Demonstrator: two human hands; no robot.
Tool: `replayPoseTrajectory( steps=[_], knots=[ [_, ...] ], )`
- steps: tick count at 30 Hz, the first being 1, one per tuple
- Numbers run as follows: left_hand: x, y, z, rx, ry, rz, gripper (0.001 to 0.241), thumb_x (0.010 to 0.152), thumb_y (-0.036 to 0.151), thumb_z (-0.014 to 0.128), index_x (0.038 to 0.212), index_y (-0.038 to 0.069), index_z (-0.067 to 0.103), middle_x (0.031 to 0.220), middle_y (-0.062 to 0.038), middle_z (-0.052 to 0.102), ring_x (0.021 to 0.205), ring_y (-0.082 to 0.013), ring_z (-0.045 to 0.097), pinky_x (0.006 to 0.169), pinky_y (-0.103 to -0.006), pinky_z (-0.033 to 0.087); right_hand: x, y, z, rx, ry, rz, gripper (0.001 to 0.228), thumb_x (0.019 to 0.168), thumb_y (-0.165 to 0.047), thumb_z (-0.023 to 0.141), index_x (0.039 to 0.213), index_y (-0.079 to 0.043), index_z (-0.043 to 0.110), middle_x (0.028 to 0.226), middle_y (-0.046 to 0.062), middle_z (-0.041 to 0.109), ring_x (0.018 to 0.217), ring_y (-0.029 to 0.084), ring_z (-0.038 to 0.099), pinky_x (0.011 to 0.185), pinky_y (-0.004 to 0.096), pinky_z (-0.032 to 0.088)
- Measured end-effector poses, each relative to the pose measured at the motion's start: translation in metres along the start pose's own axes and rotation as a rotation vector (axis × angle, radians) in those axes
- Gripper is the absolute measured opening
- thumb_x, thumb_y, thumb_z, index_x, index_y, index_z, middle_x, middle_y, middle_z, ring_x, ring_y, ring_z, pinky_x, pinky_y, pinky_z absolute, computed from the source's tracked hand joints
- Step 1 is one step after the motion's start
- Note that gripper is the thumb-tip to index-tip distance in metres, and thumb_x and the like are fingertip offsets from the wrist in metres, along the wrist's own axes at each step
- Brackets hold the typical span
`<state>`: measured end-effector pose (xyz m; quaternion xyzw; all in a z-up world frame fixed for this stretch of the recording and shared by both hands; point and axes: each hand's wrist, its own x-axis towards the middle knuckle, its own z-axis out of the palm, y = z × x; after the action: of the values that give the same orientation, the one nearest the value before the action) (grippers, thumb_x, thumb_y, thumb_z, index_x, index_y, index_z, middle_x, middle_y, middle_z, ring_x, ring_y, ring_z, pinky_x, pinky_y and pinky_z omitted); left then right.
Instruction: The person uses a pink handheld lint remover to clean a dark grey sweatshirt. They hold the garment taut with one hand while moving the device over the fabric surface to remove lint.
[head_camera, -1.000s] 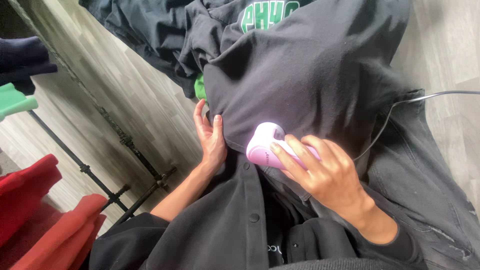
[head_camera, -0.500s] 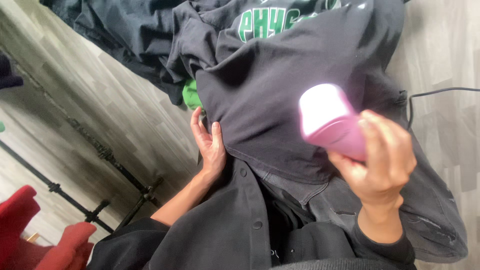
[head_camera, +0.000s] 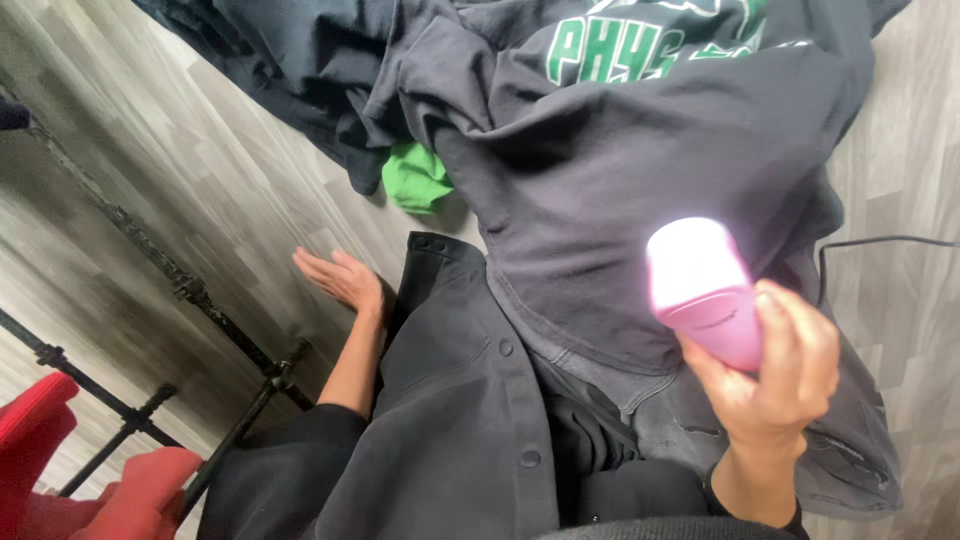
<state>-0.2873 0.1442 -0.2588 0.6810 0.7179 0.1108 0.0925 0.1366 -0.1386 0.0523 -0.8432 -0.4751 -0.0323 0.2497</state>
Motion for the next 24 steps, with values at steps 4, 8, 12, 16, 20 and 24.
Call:
replayPoseTrajectory(
  steps=[4, 8, 12, 16, 20, 24],
  knots=[
    [-0.002, 0.021, 0.007, 0.163, 0.088, 0.006, 0.055, 0.115, 0.038, 0.018, 0.165, 0.014, 0.018, 0.172, -0.012, 0.019, 0.158, -0.0364, 0.025, 0.126, -0.0529, 0.027, -0.012, -0.021, 0.004, -0.037, -0.095, -0.032, 0.059, 0.088, -0.023, 0.096, 0.117, 0.017, 0.064, 0.114, 0.033, 0.067, 0.100, 0.046, 0.069, 0.085, 0.054, 0.061],
    [-0.006, 0.029, -0.004, 0.171, 0.105, -0.001, 0.055, 0.113, 0.036, 0.016, 0.165, 0.015, 0.020, 0.171, -0.010, 0.022, 0.157, -0.0361, 0.030, 0.124, -0.0531, 0.030, -0.021, -0.045, 0.007, -0.050, -0.188, -0.031, 0.051, 0.088, -0.027, 0.092, 0.112, 0.010, 0.067, 0.114, 0.028, 0.069, 0.099, 0.042, 0.070, 0.089, 0.051, 0.060],
    [-0.005, 0.033, -0.005, 0.141, 0.067, -0.044, 0.053, 0.113, 0.026, 0.019, 0.166, 0.018, 0.016, 0.173, -0.008, 0.018, 0.160, -0.0319, 0.024, 0.128, -0.0540, 0.024, -0.030, -0.065, 0.020, -0.044, -0.200, 0.007, 0.043, 0.090, -0.027, 0.087, 0.112, 0.004, 0.066, 0.112, 0.023, 0.071, 0.097, 0.039, 0.070, 0.088, 0.049, 0.060],
    [-0.004, 0.032, -0.002, 0.164, 0.080, -0.039, 0.053, 0.112, 0.025, 0.021, 0.165, 0.017, 0.018, 0.172, -0.009, 0.020, 0.159, -0.0326, 0.027, 0.126, -0.0541, 0.026, -0.034, -0.075, 0.032, -0.016, -0.206, 0.013, 0.041, 0.092, -0.027, 0.085, 0.115, 0.001, 0.067, 0.114, 0.020, 0.070, 0.097, 0.038, 0.070, 0.086, 0.049, 0.060],
    [-0.005, 0.028, 0.000, 0.176, 0.110, -0.016, 0.055, 0.112, 0.032, 0.016, 0.165, 0.016, 0.020, 0.172, -0.009, 0.022, 0.160, -0.0306, 0.026, 0.128, -0.0505, 0.026, -0.026, -0.086, 0.038, -0.044, -0.214, -0.006, 0.036, 0.091, -0.021, 0.088, 0.115, -0.003, 0.068, 0.113, 0.016, 0.070, 0.094, 0.034, 0.070, 0.079, 0.044, 0.060],
    [-0.004, 0.024, 0.003, 0.174, 0.140, 0.002, 0.053, 0.113, 0.030, 0.017, 0.164, 0.015, 0.024, 0.170, -0.010, 0.026, 0.158, -0.0315, 0.030, 0.128, -0.0502, 0.028, -0.019, -0.093, 0.045, -0.066, -0.200, -0.029, 0.033, 0.093, -0.022, 0.087, 0.117, -0.007, 0.069, 0.112, 0.015, 0.071, 0.092, 0.032, 0.070, 0.074, 0.043, 0.060]
  ],
)
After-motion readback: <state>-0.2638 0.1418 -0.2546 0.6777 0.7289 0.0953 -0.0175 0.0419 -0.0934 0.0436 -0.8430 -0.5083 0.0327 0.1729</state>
